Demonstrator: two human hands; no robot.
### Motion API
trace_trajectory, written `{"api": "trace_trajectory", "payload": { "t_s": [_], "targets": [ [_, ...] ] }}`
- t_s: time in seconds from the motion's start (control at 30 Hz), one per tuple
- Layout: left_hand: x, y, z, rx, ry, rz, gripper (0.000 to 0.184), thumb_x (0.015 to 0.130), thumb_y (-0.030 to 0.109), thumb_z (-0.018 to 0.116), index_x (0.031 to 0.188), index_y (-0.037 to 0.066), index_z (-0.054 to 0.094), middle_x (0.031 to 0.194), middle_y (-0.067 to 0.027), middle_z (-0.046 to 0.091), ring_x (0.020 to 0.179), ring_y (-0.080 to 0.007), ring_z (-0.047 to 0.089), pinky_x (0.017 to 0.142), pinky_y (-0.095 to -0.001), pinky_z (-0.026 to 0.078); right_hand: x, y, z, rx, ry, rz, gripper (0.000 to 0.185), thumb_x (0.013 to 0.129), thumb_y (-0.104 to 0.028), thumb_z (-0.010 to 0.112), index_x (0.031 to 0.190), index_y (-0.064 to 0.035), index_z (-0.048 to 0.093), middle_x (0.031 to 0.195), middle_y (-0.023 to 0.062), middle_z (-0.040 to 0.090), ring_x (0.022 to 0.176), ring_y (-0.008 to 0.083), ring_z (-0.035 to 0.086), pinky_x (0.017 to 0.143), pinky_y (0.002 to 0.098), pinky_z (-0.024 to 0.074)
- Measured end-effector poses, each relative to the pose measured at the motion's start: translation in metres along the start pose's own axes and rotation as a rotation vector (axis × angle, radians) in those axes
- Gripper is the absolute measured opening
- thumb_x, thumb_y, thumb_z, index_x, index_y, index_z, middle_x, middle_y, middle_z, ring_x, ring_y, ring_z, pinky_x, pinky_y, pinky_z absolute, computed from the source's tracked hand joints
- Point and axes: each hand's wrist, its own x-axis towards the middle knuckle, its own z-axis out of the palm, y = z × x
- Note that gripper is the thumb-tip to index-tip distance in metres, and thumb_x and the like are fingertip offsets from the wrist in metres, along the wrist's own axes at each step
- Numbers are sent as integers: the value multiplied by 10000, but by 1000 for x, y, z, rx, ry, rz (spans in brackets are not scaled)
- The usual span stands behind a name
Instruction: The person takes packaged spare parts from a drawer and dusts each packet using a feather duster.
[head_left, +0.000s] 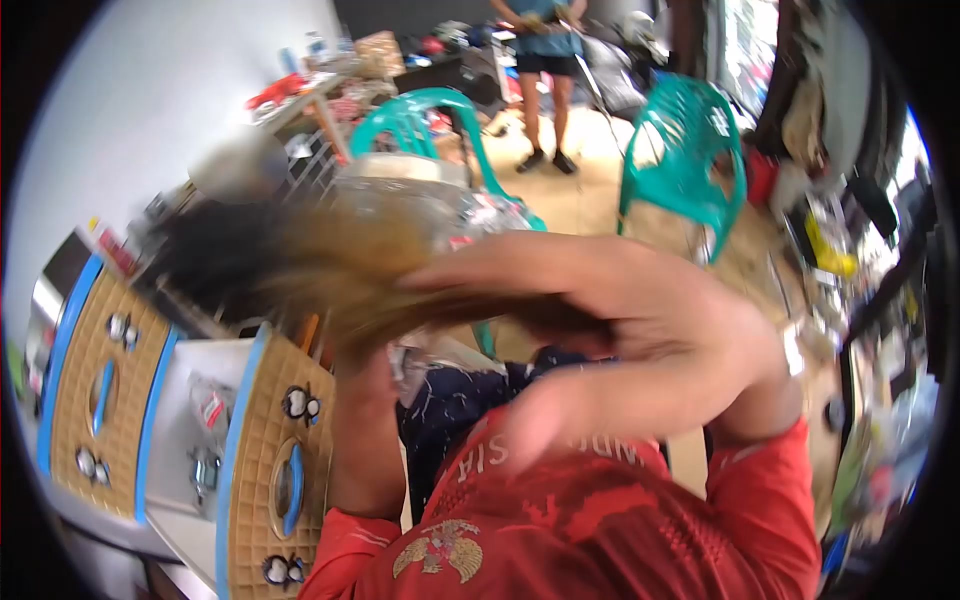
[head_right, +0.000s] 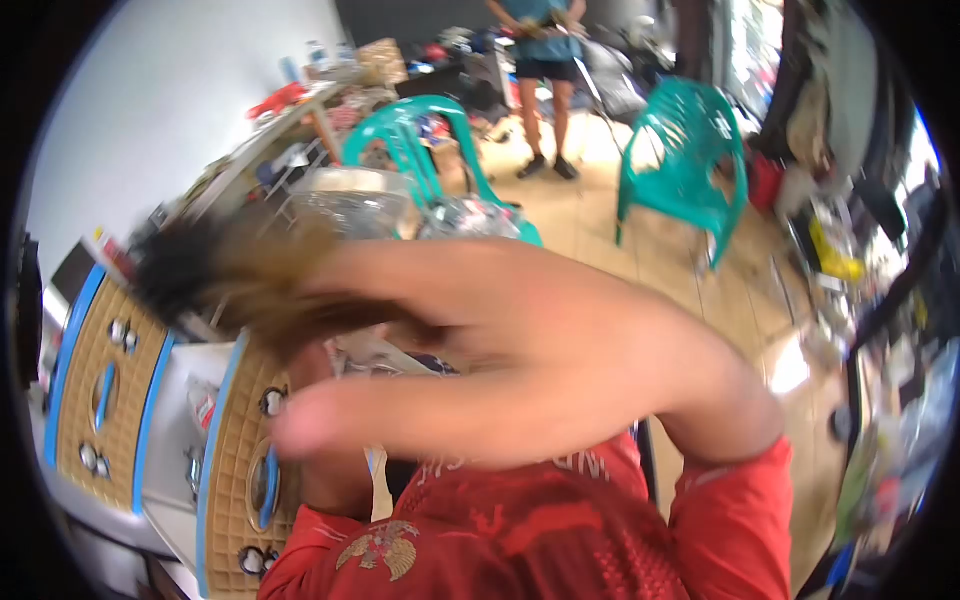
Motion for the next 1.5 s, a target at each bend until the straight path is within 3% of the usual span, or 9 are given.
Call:
{"api": "trace_trajectory", "payload": {
  "t_s": [0.03, 0.27, 0.5, 0.87, 1.07, 1.33, 1.4, 1.47, 1.5],
  "targets": [
    [2, -9, 3, 17, -27, -54, 254, 903, 165, 552, 1082, -15, 575, 979, -108, 632, 773, -180, 636, 671, -311, 538, 4, 6, 11, 157, 4, -163, 512, 799, -400, 696, 1103, 2, 604, 886, 124, 658, 796, 167, 625, 685, 300, 490],
    [-13, -42, -6, 17, 34, -141, 261, 904, 165, 549, 1089, -17, 570, 989, -112, 629, 774, -184, 636, 673, -317, 540, 86, 31, 112, 267, -17, -68, 522, 797, -397, 697, 1104, 12, 595, 884, 128, 659, 809, 177, 628, 692, 304, 492],
    [-32, -25, -25, 67, 166, -58, 268, 904, 166, 546, 1096, -20, 565, 1000, -116, 626, 775, -189, 637, 675, -324, 543, 61, 27, 113, 361, -192, -101, 533, 794, -394, 697, 1105, 24, 584, 881, 133, 660, 824, 189, 633, 700, 307, 495],
    [-45, -36, -12, 80, 309, 19, 278, 905, 166, 541, 1108, -25, 556, 1016, -122, 622, 776, -196, 638, 677, -335, 547, 70, 25, 90, 452, -417, -77, 551, 789, -388, 699, 1107, 43, 567, 876, 141, 662, 847, 207, 639, 713, 313, 500],
    [-45, -44, 5, 84, 377, 75, 284, 906, 166, 538, 1114, -27, 552, 1025, -126, 619, 776, -200, 638, 679, -341, 549, 1, 53, -37, 481, -544, -68, 562, 786, -385, 699, 1108, 53, 558, 874, 145, 663, 860, 217, 643, 720, 316, 502],
    [-35, -36, 25, 77, 472, 257, 292, 907, 167, 534, 1122, -30, 546, 1038, -130, 616, 777, -206, 639, 681, -349, 552, 44, 47, -30, 640, -779, -109, 546, 794, -323, 713, 1157, 39, 526, 893, 141, 657, 854, 197, 646, 717, 310, 502],
    [-51, -22, 23, 102, 551, 341, 294, 907, 167, 533, 1124, -31, 544, 1041, -131, 615, 778, -207, 639, 681, -351, 553, 50, 73, -25, 610, -520, -401, 510, 790, -261, 735, 1168, 18, 537, 931, 108, 652, 860, 163, 631, 720, 295, 492],
    [-72, -5, 21, 138, 645, 431, 296, 907, 167, 532, 1126, -32, 543, 1044, -132, 614, 778, -208, 639, 682, -352, 554, 47, 65, -58, 350, -487, -199, 607, 726, -158, 757, 1239, 57, 514, 1089, 103, 617, 879, 113, 582, 685, 233, 437],
    [-85, 2, 20, 159, 694, 475, 297, 907, 167, 532, 1127, -32, 542, 1045, -133, 613, 778, -209, 639, 682, -353, 554, 46, 66, -59, 380, -387, -159, 552, 733, -179, 723, 1200, 60, 550, 1117, 114, 602, 1022, 159, 582, 819, 259, 464]
  ]
}}
